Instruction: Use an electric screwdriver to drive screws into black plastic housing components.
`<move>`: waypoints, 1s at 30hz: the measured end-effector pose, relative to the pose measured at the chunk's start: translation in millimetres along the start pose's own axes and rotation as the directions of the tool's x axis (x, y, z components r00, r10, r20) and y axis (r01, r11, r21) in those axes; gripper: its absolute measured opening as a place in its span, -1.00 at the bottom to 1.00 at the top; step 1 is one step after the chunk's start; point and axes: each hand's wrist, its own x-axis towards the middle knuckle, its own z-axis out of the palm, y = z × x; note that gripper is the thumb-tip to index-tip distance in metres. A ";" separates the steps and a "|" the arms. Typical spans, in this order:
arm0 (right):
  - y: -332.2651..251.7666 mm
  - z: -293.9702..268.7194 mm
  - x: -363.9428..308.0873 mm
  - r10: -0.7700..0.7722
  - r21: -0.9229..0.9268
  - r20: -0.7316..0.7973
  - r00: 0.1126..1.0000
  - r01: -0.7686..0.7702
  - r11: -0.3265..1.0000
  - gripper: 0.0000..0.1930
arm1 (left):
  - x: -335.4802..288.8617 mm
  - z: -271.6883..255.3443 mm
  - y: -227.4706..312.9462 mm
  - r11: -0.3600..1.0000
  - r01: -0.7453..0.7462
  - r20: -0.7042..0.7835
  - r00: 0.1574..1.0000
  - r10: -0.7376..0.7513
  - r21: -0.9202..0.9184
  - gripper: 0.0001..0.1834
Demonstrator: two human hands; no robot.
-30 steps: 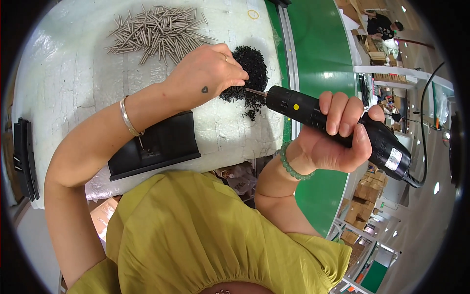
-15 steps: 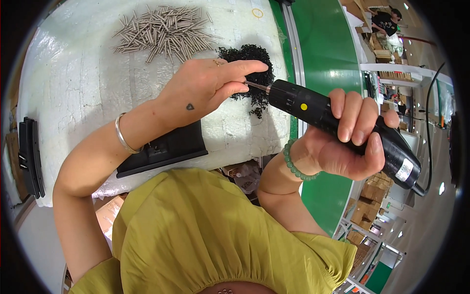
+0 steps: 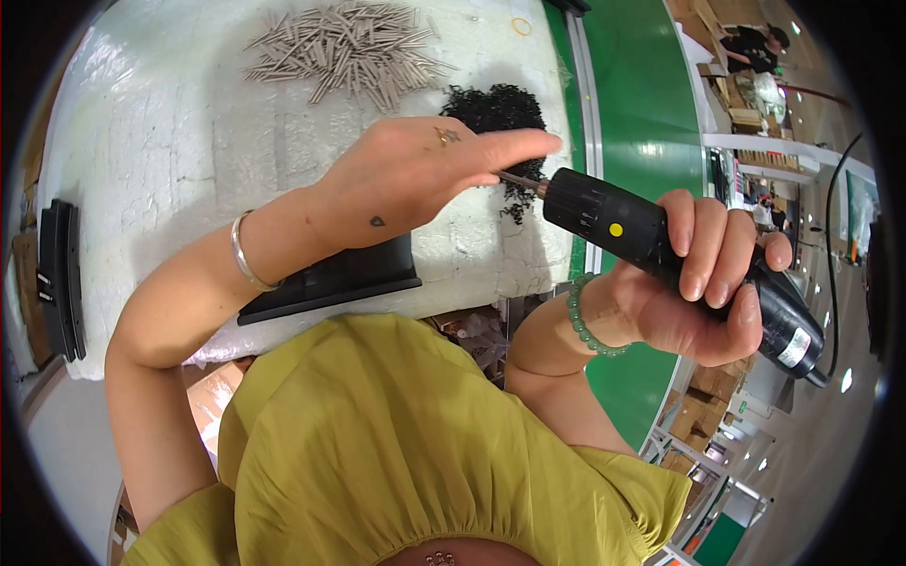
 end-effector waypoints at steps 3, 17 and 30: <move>2.6 0.2 0.8 -0.002 0.078 0.006 1.000 0.002 0.997 -0.68 | -9.5 4.1 -4.8 0.997 -0.073 -0.012 0.997 0.073 0.005 -0.40; 29.4 -3.3 -13.0 -0.012 -0.027 -0.067 0.998 0.010 1.000 -0.66 | -21.9 -110.4 -73.0 0.766 -0.143 0.377 0.916 -0.138 0.626 -0.80; 23.5 -2.4 -21.6 0.015 -0.064 -0.101 0.995 -0.022 0.998 -0.67 | -9.5 -101.6 -66.2 0.836 -0.192 0.285 0.958 0.046 0.514 -0.93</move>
